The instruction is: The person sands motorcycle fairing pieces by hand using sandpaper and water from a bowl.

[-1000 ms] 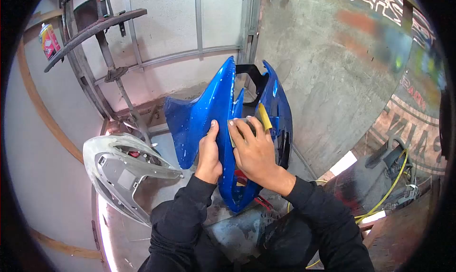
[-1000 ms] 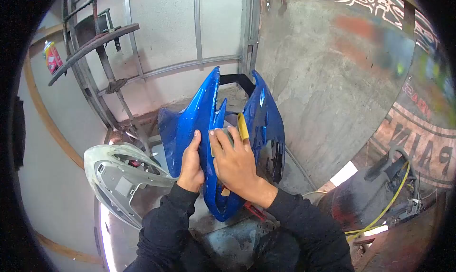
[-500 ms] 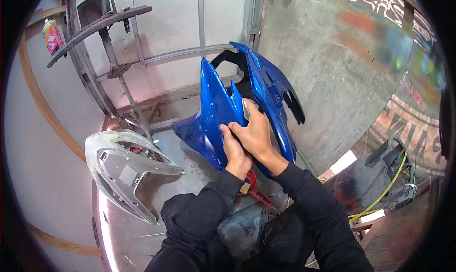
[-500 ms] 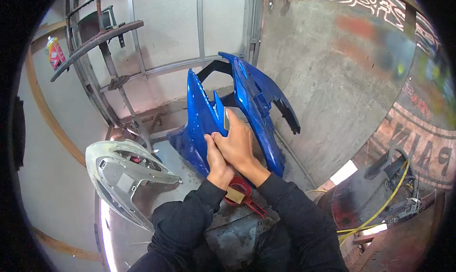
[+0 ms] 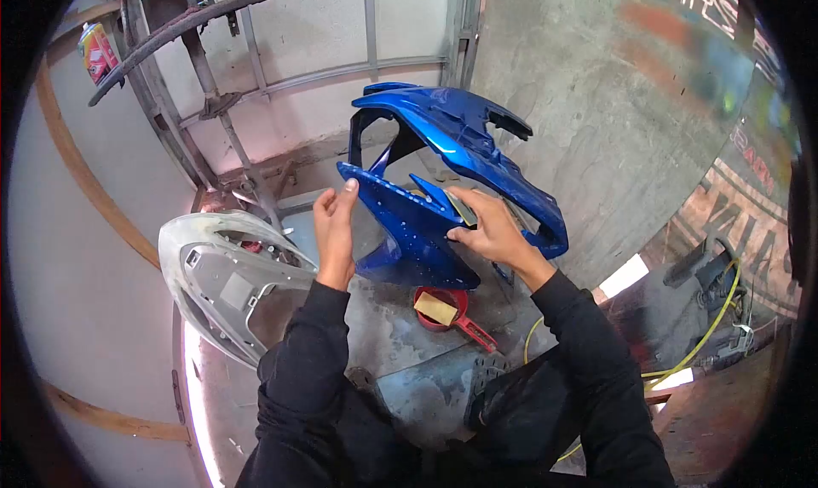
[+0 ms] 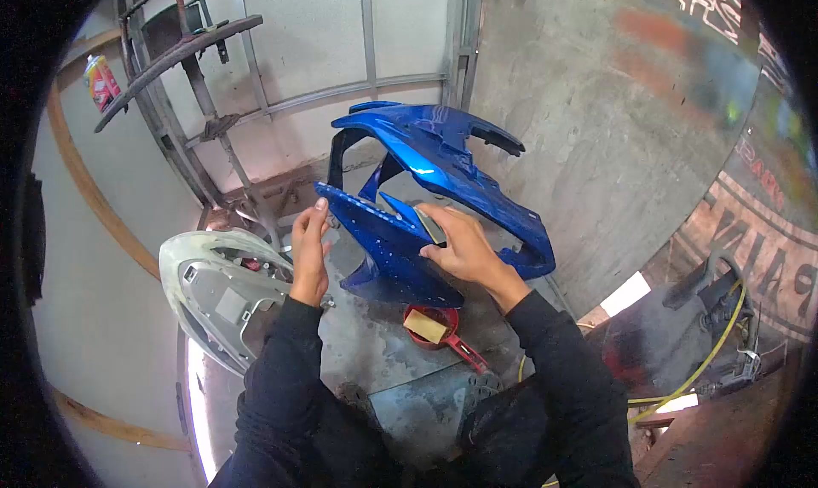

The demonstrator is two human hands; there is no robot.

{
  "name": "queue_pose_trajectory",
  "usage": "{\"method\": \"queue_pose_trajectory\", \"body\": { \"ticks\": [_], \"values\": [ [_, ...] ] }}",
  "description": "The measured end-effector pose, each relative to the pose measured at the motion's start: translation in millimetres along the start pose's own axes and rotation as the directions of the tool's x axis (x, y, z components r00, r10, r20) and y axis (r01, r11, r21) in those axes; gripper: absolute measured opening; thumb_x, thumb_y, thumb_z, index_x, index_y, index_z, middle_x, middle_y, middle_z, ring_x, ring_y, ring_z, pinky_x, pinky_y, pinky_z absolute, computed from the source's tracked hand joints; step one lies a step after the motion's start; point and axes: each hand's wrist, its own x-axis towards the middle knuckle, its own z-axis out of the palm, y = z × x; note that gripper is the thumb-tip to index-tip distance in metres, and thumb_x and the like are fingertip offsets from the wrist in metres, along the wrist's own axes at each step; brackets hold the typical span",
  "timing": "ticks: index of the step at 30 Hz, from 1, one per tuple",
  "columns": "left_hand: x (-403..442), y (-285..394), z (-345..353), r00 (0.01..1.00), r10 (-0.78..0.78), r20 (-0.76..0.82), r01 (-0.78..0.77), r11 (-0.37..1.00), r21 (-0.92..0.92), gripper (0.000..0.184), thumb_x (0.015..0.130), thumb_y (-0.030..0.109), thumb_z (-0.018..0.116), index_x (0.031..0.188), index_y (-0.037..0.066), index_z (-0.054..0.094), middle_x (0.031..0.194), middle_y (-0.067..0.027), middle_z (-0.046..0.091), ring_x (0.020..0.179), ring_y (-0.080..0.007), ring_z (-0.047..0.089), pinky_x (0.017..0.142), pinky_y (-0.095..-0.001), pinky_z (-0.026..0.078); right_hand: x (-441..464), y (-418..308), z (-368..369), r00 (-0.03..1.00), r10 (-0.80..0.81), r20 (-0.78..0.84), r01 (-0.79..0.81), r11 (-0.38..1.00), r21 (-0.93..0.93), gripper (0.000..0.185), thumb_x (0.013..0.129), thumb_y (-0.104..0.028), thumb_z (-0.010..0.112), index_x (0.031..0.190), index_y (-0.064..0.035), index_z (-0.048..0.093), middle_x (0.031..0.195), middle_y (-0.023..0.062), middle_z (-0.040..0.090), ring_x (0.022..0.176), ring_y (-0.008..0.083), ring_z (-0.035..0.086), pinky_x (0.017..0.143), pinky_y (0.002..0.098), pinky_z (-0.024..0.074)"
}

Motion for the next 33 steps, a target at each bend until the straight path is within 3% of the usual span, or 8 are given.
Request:
{"method": "queue_pose_trajectory", "body": {
  "ticks": [1, 2, 6, 10, 13, 23, 30, 33],
  "values": [
    [2.8, 1.9, -4.2, 0.992, -0.122, 0.020, 0.123, 0.990, -0.074, 0.079, 0.086, 0.069, 0.064, 0.131, 0.005, 0.055, 0.117, -0.0096, 0.057, 0.107, -0.0202, 0.053, 0.090, -0.0452, 0.044, 2.1, -3.7, 0.9, 1.000, -0.019, 0.024, 0.019, 1.000, 0.009, 0.069, 0.070, -0.010, 0.082, 0.134, -0.0008, 0.056, 0.120, 0.0217, 0.065, 0.114, 0.0397, 0.060, 0.097, 0.0427, 0.0469],
    [5.5, 4.0, -11.4, 0.931, -0.213, 0.298, 0.295, 0.918, -0.265, 0.095, 0.080, 0.080, 0.062, 0.138, 0.006, 0.050, 0.139, -0.0193, 0.047, 0.128, -0.0386, 0.044, 0.103, -0.0615, 0.037, 3.5, -7.6, 2.7, 0.998, -0.037, 0.049, 0.036, 0.999, 0.020, 0.069, 0.070, -0.009, 0.082, 0.134, -0.0007, 0.056, 0.121, 0.0213, 0.065, 0.115, 0.0396, 0.060, 0.097, 0.0426, 0.0468],
    [1.6, 11.8, -19.9, 0.887, -0.378, 0.266, 0.447, 0.849, -0.281, 0.075, 0.084, 0.070, 0.065, 0.123, 0.006, 0.057, 0.132, -0.0197, 0.053, 0.122, -0.0380, 0.052, 0.101, -0.0713, 0.038, 9.5, -0.6, 6.2, 0.984, -0.075, 0.163, 0.078, 0.997, -0.013, 0.071, 0.067, -0.006, 0.083, 0.133, -0.0001, 0.057, 0.117, 0.0194, 0.065, 0.106, 0.0376, 0.060, 0.093, 0.0426, 0.0465],
    [2.1, -6.0, -39.4, 0.871, -0.377, 0.316, 0.473, 0.820, -0.324, 0.031, 0.084, 0.030, 0.062, 0.105, 0.009, 0.059, 0.115, -0.0117, 0.062, 0.102, -0.0339, 0.064, 0.090, -0.0720, 0.047, 14.4, -6.8, 2.0, 0.966, -0.093, 0.242, 0.107, 0.993, -0.047, 0.074, 0.064, -0.003, 0.082, 0.134, -0.0002, 0.058, 0.110, 0.0176, 0.066, 0.101, 0.0361, 0.059, 0.090, 0.0430, 0.0460],
    [-15.6, -7.4, -42.1, 0.893, -0.398, 0.211, 0.450, 0.815, -0.367, 0.025, 0.083, 0.026, 0.060, 0.101, 0.008, 0.059, 0.106, -0.0091, 0.063, 0.101, -0.0337, 0.064, 0.091, -0.0724, 0.047, 12.7, -13.9, -0.9, 0.959, -0.048, 0.279, 0.061, 0.997, -0.040, 0.068, 0.066, -0.001, 0.080, 0.131, -0.0031, 0.062, 0.112, 0.0154, 0.069, 0.103, 0.0356, 0.059, 0.093, 0.0428, 0.0466],
    [-27.6, -11.5, -59.9, 0.905, -0.372, 0.207, 0.423, 0.727, -0.541, 0.021, 0.080, 0.024, 0.051, 0.093, 0.008, 0.057, 0.100, -0.0088, 0.062, 0.097, -0.0327, 0.064, 0.089, -0.0650, 0.051, 10.3, -17.3, 4.5, 0.962, -0.258, 0.087, 0.268, 0.954, -0.131, 0.054, 0.080, -0.003, 0.071, 0.134, -0.0034, 0.061, 0.138, 0.0134, 0.061, 0.127, 0.0342, 0.054, 0.110, 0.0435, 0.0408],
    [-45.6, -5.9, -56.8, 0.925, -0.350, 0.150, 0.372, 0.751, -0.545, 0.022, 0.084, 0.025, 0.053, 0.096, 0.008, 0.059, 0.102, -0.0097, 0.065, 0.098, -0.0319, 0.066, 0.085, -0.0600, 0.053, 1.5, -21.8, 12.4, 0.968, -0.217, -0.123, 0.180, 0.950, -0.256, 0.038, 0.088, -0.007, 0.064, 0.126, -0.0063, 0.066, 0.119, 0.0115, 0.067, 0.113, 0.0327, 0.058, 0.100, 0.0430, 0.0434],
    [-44.5, -9.8, -64.8, 0.882, -0.342, 0.325, 0.455, 0.799, -0.394, 0.026, 0.086, 0.029, 0.054, 0.096, 0.007, 0.063, 0.099, -0.0107, 0.069, 0.094, -0.0315, 0.068, 0.088, -0.0580, 0.053, -3.7, -14.0, 30.8, 0.971, -0.123, -0.206, 0.083, 0.978, -0.192, 0.023, 0.090, -0.009, 0.063, 0.112, -0.0062, 0.070, 0.101, 0.0112, 0.069, 0.096, 0.0326, 0.059, 0.088, 0.0412, 0.0456]
  ]
}}
